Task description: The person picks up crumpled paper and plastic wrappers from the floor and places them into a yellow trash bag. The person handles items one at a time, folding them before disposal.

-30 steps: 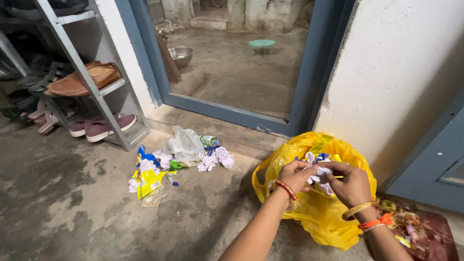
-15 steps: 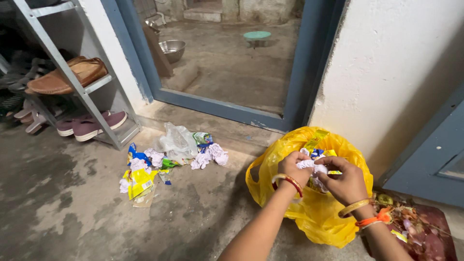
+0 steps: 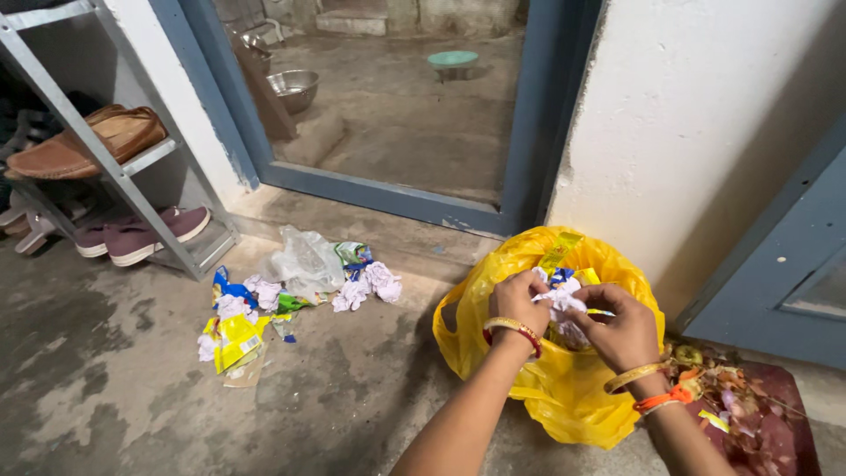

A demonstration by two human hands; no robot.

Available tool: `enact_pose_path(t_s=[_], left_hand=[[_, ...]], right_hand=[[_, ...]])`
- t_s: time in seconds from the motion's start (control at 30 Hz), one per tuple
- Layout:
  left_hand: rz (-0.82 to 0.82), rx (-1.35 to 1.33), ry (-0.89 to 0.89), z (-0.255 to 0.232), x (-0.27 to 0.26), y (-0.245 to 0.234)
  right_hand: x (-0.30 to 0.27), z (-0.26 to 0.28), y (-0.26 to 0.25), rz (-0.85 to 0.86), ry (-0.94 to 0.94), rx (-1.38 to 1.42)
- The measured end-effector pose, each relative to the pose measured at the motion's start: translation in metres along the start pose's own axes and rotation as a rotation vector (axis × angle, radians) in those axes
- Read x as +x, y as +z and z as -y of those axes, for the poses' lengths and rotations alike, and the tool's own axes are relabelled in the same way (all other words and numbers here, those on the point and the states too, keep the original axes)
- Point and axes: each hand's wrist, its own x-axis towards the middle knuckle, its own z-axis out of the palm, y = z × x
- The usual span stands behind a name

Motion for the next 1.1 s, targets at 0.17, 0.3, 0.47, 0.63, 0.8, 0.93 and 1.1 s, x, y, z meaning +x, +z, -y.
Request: enact_pose_path(t_s=[0.17,0.3,0.47,0.63,0.8,0.93,1.1], left_hand=[[-0.007,0.105,0.074,0.006,-0.01,-0.004],[0.036,0.293,0.167,0.01,-0.017,-0.002],[0.157,0.549,0.255,0.017,-0.02,0.006],[0.287,0.597,0.267,0.021,-0.023,0.004],[0.059,0.315,0.496,0.028,-0.042,-0.033],[-0.086,0.195,0.471,0.045,-0.052,-0.084],[-0.173,0.237,0.244,0.101,-0.055,-0.155]], right_hand=[[-0.009,-0.009,0.007,-0.026,0.028,-0.319],[-0.015,-0.01,0.013,0.054,0.165,-0.424],[-0.019,-0.018,0.013,0.12,0.017,-0.446],[-0.014,-0.036,0.014,0.195,-0.136,-0.478],[-0.011,-0.021,0.007,0.207,-0.211,-0.47],[-0.031,0.022,0.018,-0.07,-0.227,-0.511],[-0.046,0.081,0.066,-0.181,-0.413,-0.476]])
